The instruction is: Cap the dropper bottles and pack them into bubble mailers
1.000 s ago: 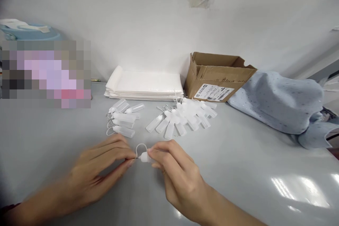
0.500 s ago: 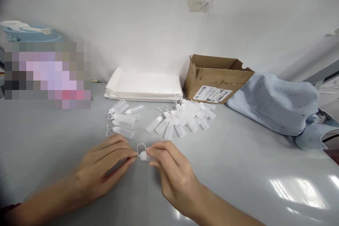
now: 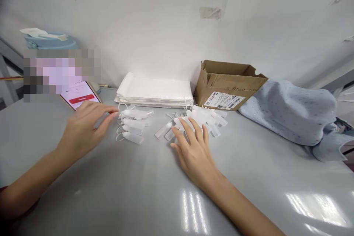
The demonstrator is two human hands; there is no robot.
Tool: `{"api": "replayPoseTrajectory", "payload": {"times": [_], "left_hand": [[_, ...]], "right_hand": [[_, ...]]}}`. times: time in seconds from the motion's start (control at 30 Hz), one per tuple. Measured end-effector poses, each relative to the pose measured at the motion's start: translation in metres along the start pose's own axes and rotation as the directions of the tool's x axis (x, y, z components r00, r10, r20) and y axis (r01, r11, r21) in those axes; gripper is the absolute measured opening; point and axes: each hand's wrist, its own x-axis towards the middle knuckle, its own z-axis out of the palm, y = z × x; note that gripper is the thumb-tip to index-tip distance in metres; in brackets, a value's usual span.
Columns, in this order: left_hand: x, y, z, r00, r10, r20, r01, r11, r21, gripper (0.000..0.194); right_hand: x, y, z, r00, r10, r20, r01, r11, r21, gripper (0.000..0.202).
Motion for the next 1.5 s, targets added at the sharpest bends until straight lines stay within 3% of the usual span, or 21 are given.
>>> {"api": "replayPoseTrajectory", "payload": {"times": [0.2,0.4,0.6,0.83,1.07,1.3,1.5], "left_hand": [[-0.001,-0.015,0.006,0.99,-0.117,0.083,0.114,0.993,0.04,0.022],[0.0,-0.006,0.002,0.976,-0.21,0.056,0.209,0.977,0.031,0.023],[-0.001,0.01,-0.001,0.976,-0.214,0.052,0.215,0.976,-0.028,0.022],[-0.007,0.028,0.001,0.999,-0.035,-0.039,0.031,0.995,-0.099,0.014],[-0.011,0.038,0.0,0.997,0.072,-0.027,-0.075,0.986,-0.147,0.013],[-0.013,0.043,0.002,0.991,0.133,-0.02,-0.134,0.97,-0.204,0.012],[-0.016,0.046,0.001,0.991,0.134,0.014,-0.128,0.964,-0.233,0.013]], "right_hand": [[-0.002,-0.002,0.005,0.996,0.055,0.068,-0.051,0.997,-0.06,0.035],[-0.002,0.001,0.009,0.996,0.066,0.063,-0.06,0.995,-0.083,0.039],[-0.002,0.003,0.007,0.999,0.034,0.021,-0.033,0.998,-0.044,0.033],[-0.004,0.011,0.005,0.999,-0.001,-0.053,0.0,1.0,-0.02,0.027],[-0.008,0.019,0.008,0.982,-0.01,-0.188,0.026,0.996,0.082,0.025],[-0.002,0.014,-0.003,0.94,0.164,-0.299,-0.075,0.955,0.288,0.019],[-0.003,0.004,-0.014,0.903,0.353,-0.245,-0.187,0.835,0.517,0.009]]}}
